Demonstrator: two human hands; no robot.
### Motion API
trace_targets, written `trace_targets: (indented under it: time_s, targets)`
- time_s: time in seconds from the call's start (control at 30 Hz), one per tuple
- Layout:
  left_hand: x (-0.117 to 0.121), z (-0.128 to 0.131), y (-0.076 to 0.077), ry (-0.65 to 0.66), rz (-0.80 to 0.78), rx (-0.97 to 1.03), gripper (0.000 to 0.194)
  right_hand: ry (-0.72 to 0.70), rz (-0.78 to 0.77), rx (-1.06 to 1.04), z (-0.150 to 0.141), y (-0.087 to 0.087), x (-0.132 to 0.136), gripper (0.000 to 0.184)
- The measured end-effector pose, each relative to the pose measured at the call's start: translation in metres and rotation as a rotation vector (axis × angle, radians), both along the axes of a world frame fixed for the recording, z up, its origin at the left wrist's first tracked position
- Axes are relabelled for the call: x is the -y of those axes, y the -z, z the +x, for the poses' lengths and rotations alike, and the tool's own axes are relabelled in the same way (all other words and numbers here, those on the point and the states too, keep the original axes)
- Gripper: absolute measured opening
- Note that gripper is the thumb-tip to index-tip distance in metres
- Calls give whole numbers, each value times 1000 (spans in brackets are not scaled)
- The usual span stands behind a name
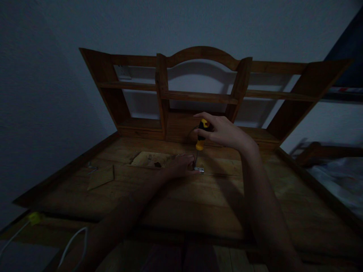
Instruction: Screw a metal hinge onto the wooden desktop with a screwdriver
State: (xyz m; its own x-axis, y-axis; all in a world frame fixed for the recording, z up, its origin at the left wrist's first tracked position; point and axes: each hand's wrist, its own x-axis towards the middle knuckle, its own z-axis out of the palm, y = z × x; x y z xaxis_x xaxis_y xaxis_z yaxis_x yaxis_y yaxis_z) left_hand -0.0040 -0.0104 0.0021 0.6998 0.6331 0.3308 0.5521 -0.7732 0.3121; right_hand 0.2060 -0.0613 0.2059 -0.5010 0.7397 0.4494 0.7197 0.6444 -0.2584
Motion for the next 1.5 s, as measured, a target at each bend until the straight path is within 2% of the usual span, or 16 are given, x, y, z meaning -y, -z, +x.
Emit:
trace_targets:
  time_s: [0.2, 0.37, 0.6, 0.77, 0.97, 1.17, 1.27, 1.5]
  targets:
    - [3, -1, -3, -16, -11, -7, 46, -4, -24, -6, 0, -1, -1, 59]
    - [0, -1, 0, 3, -10, -9, 46, -6, 24, -17, -2, 0, -1, 50]
    - [0, -1, 2, -9, -11, 2, 46, -5, -56, -7, -4, -2, 3, 56]
    - [2, 0, -2, -8, -14, -6, 44, -13, -24, 8, -5, -1, 3, 48]
    - [5, -1, -3, -19, -41, 23, 44, 19, -68, 8, -5, -4, 6, 54]
    - [1, -2, -1, 4, -32, 8, 44, 11, -48, -2, -5, -3, 5, 47]
    - [0, -2, -1, 12, -52, 7, 42, 21, -74, 6, -4, -2, 5, 49]
    - [2, -3, 0, -2, -57, 30, 43, -27, -47, 0, -3, -3, 4, 50]
